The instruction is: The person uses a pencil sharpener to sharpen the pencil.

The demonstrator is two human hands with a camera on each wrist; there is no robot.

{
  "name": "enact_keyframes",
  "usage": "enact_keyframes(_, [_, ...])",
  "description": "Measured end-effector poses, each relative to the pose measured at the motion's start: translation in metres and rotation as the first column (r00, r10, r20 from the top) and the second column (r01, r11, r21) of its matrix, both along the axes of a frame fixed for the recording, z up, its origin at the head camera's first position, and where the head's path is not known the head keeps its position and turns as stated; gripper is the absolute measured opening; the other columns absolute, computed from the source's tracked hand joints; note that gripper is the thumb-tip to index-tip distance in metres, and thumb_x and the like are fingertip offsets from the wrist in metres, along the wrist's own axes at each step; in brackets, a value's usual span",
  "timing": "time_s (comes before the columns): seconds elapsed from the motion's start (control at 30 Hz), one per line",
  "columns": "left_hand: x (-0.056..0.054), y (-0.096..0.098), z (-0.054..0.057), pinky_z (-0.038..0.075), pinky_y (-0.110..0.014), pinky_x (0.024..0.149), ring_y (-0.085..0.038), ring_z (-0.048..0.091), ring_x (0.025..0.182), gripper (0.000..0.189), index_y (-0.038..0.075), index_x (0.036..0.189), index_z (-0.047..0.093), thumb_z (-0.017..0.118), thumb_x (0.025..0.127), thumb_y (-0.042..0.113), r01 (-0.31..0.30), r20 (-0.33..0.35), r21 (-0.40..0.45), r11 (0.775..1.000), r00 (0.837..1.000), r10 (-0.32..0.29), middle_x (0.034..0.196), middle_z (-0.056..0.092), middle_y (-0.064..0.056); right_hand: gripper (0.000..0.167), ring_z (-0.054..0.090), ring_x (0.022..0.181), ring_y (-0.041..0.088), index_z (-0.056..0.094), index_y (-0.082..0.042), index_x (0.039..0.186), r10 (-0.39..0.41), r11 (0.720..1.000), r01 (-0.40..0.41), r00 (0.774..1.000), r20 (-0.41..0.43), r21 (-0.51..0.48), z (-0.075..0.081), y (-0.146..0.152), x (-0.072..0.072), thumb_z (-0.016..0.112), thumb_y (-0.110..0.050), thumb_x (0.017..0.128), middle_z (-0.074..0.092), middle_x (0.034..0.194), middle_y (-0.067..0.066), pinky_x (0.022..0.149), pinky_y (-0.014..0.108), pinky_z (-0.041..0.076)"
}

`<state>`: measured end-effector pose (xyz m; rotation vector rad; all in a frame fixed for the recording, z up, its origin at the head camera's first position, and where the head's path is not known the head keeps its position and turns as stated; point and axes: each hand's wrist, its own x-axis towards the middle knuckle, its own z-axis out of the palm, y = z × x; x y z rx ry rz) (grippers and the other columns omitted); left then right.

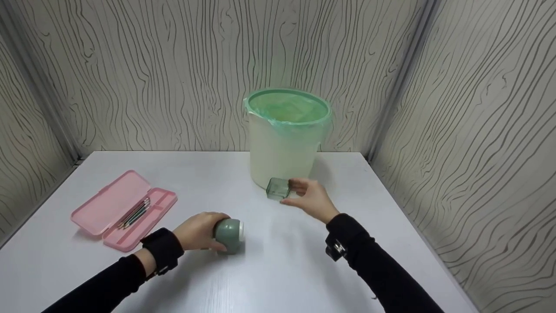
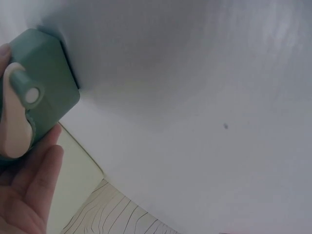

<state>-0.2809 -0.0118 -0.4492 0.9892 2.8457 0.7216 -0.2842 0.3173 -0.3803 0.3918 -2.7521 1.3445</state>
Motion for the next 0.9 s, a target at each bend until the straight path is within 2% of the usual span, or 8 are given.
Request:
enact_keyframes(0.2, [0.0,0.0,0.0,0.058,-0.041,0.094,-0.023,0.071,0.105,0.062,0.006,0.124,0.066,0.094,0.072,0.026,-0.003,-0.003,0.003,1.0,1.0,0.003,0.117,0.075,-0.009,0.071,0.06,0.129,0.049,0.052,0.017,0.137,0.168,0.985,-0.163,0.982,0.092,-0.062,-0.049,-0.011,0.007,0.085,-0.015,0.083,0.059,0.137,0.036,0.108,0.047,0.051])
enact_keyframes(0.33, [0.0,0.001,-0.001,0.058,-0.041,0.094,-0.023,0.071,0.105,0.062,0.006,0.124,0.067,0.095,0.071,0.027,-0.004,-0.005,0.007,1.0,1.0,0.004,0.117,0.075,-0.009,0.071,0.061,0.128,0.048,0.053,0.016,0.136,0.23,0.972,-0.222,0.963,0.142,-0.072,-0.072,-0.017,0.013,0.087,-0.016,0.082,0.062,0.135,0.035,0.107,0.045,0.052])
enact_keyframes(0.63, [-0.002,0.0,-0.004,0.059,-0.039,0.092,-0.022,0.071,0.104,0.063,0.008,0.125,0.067,0.094,0.072,0.029,0.003,-0.047,-0.014,1.0,0.999,-0.004,0.117,0.075,-0.008,0.069,0.062,0.128,0.045,0.055,0.012,0.136,0.307,0.951,-0.293,0.931,0.196,-0.097,-0.097,-0.037,0.02,0.087,-0.014,0.081,0.062,0.136,0.031,0.108,0.045,0.052])
enact_keyframes(0.9, [0.0,0.0,0.0,0.059,-0.04,0.092,-0.022,0.071,0.104,0.062,0.008,0.124,0.067,0.094,0.072,0.028,-0.006,-0.034,-0.008,1.0,0.999,0.005,0.116,0.075,-0.008,0.068,0.062,0.129,0.044,0.056,0.011,0.137,0.327,0.942,-0.303,0.926,0.19,-0.145,-0.11,-0.049,0.017,0.087,-0.014,0.082,0.062,0.137,0.03,0.108,0.041,0.053])
